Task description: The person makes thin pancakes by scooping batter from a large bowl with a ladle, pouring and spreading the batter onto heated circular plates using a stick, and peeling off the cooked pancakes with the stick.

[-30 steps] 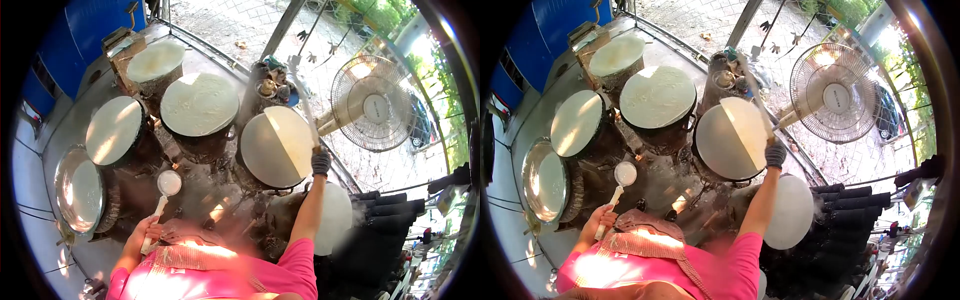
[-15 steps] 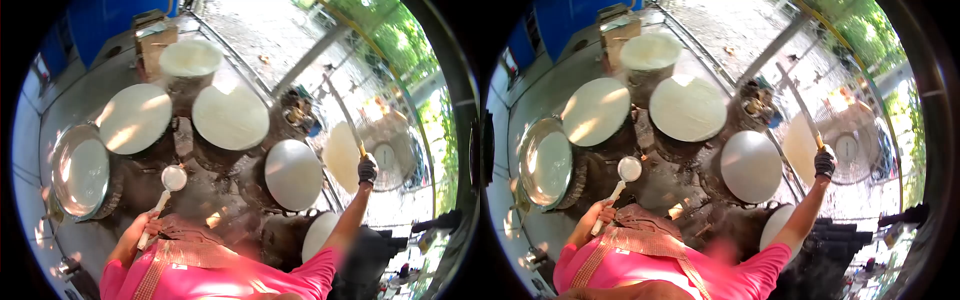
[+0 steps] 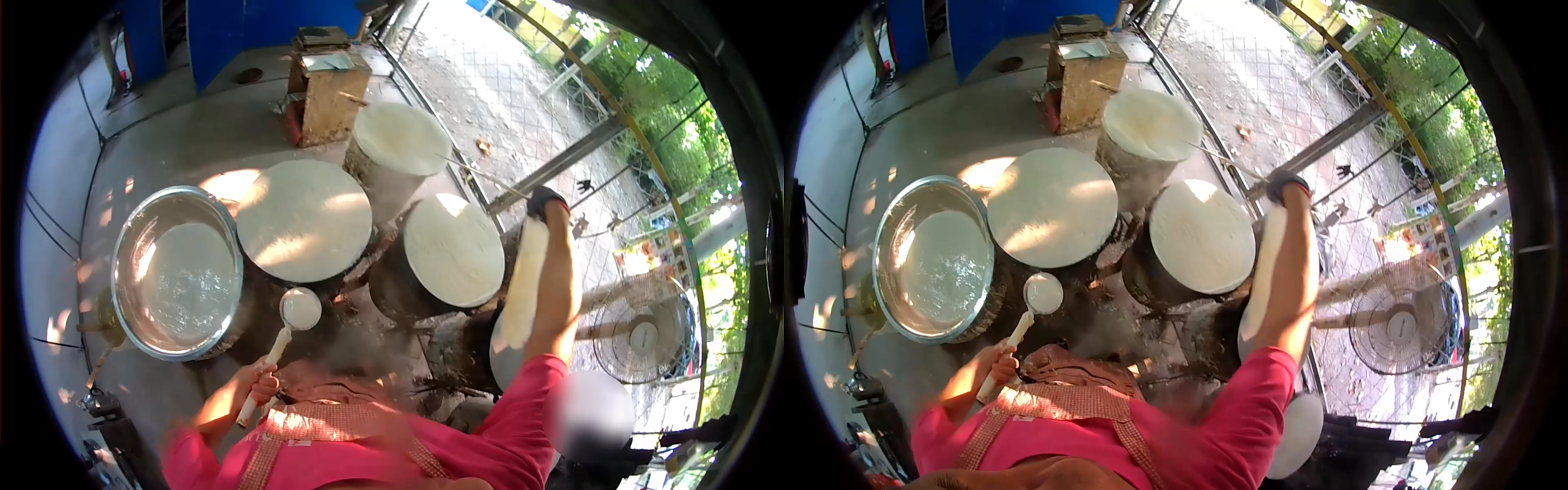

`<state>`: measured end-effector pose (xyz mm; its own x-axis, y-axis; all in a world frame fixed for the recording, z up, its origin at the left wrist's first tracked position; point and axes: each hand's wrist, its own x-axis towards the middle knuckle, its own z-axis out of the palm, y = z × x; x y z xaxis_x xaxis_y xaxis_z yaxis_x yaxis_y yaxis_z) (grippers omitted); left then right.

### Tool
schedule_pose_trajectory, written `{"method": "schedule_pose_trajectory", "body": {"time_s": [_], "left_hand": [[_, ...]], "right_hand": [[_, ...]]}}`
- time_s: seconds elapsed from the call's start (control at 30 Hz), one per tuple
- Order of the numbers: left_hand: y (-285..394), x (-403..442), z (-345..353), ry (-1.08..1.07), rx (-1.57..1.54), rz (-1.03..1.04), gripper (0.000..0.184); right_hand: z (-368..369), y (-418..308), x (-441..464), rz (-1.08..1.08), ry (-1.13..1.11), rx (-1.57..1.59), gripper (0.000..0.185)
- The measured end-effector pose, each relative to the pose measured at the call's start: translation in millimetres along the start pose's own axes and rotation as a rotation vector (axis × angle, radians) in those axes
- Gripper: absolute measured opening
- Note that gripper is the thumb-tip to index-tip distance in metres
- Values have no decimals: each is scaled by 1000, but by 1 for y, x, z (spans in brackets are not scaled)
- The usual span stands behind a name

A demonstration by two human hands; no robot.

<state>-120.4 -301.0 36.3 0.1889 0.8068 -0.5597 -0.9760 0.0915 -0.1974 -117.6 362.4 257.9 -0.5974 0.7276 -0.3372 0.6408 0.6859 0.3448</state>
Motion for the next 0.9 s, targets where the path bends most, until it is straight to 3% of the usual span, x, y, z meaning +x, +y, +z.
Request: {"method": "schedule_pose_trajectory", "body": {"time_s": [0.07, 0.17, 0.2, 0.27, 0.3, 0.33, 0.37, 0.4, 0.47, 0.5, 0.53, 0.57, 0.6, 0.63, 0.67, 0.7, 0.77, 0.8, 0.83, 0.9], "left_hand": [[-1, -1, -20, -91, -22, 87, 7], [-1, -4, -14, -39, -19, 150, 16], [-2, -2, -12, 75, 14, 207, 18], [-2, 8, -21, -71, -190, 189, 19], [-1, 13, -24, -129, -254, 193, 19], [-2, 19, -19, -154, -243, 236, 19], [-5, 24, -1, 32, -201, 365, 8], [-6, 30, 9, -13, -332, 357, 4], [-7, 38, 35, -73, -483, 377, 7], [-10, 40, 51, -87, -511, 402, 12], [-13, 42, 62, -118, -570, 434, 15], [-17, 45, 72, -147, -631, 465, 17], [-20, 51, 81, -179, -695, 491, 20], [-19, 54, 87, -185, -729, 479, 25], [-19, 56, 88, -191, -767, 467, 30], [-20, 59, 92, -195, -805, 456, 35], [-24, 60, 119, -148, -842, 536, 35], [-25, 59, 130, -116, -861, 570, 35], [-26, 58, 135, -61, -822, 637, 29], [-27, 62, 140, 33, -745, 745, 18]], "right_hand": [[-32, -57, 31, -65, 68, 211, 29], [-85, -116, 68, -253, 321, 230, 23], [-93, -114, 100, -312, 264, 600, 20], [-120, -106, 122, -901, 704, -316, 18], [-118, -107, 123, -640, 412, 358, 18], [-119, -113, 110, -346, 340, 1119, 19], [-111, -112, 123, -250, 351, 1325, 15], [-103, -113, 144, -152, 357, 1533, 14], [-63, -115, 188, -187, 458, 1690, 13], [-34, -116, 228, -174, 430, 1633, 16], [-9, -125, 246, -121, 401, 1766, 22], [27, -128, 286, -203, 626, 962, 17], [49, -150, 286, -61, 305, 1894, 15], [73, -166, 299, 45, 381, 1729, 16], [103, -182, 319, 135, 246, 2141, 17], [128, -200, 347, 355, 237, 2120, 17], [156, -218, 364, 513, 107, 1834, 17], [234, -247, 450, 474, 31, 1914, 17], [232, -249, 437, 366, 42, 1548, 21], [216, -238, 408, 386, 50, 1428, 39]]}}
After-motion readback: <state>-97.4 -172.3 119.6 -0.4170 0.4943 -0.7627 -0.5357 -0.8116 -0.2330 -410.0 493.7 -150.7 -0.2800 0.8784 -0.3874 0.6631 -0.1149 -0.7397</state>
